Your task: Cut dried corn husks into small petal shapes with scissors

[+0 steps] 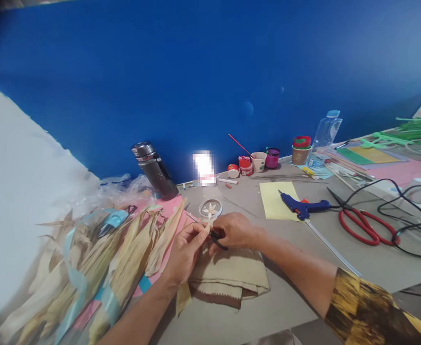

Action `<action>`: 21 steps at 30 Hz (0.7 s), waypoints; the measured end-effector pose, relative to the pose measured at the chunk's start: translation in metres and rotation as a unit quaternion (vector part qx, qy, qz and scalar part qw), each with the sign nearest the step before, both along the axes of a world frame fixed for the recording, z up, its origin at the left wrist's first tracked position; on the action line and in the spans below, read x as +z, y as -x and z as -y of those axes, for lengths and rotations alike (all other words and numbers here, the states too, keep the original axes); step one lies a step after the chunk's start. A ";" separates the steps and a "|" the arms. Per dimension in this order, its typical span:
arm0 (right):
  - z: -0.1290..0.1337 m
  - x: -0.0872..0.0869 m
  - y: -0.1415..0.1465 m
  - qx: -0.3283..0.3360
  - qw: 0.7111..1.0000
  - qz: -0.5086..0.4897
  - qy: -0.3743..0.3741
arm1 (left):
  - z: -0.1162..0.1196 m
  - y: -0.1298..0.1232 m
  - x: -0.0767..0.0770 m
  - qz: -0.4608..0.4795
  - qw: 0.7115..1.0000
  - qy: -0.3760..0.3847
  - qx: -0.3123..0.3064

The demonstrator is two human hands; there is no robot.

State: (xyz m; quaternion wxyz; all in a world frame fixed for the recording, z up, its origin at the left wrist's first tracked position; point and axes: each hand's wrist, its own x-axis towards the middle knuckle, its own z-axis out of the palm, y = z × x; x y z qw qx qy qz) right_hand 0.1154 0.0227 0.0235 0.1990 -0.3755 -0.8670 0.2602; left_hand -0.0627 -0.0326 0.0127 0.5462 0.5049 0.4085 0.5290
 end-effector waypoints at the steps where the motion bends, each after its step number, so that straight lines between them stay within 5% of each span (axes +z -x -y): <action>1: -0.001 -0.001 0.000 0.014 1.000 -0.006 0.018 | -0.001 0.001 -0.003 0.018 1.000 0.005 -0.002; 6: -0.013 -0.006 -0.010 0.089 0.979 -0.046 0.177 | 0.002 -0.003 -0.004 0.060 0.998 0.015 -0.003; 11: -0.016 -0.005 -0.016 0.116 0.962 -0.080 0.236 | 0.007 -0.007 0.008 0.068 0.997 0.029 0.013; 13: -0.011 -0.005 -0.010 0.094 0.970 -0.082 0.208 | 0.007 -0.007 0.010 0.064 0.997 0.024 0.031; 18: 0.008 -0.013 0.012 -0.068 0.997 0.014 -0.034 | 0.005 -0.006 0.007 0.071 0.996 0.033 0.041; 21: 0.013 -0.016 0.018 -0.076 0.994 0.051 -0.058 | 0.005 -0.005 0.005 0.083 0.996 0.033 0.023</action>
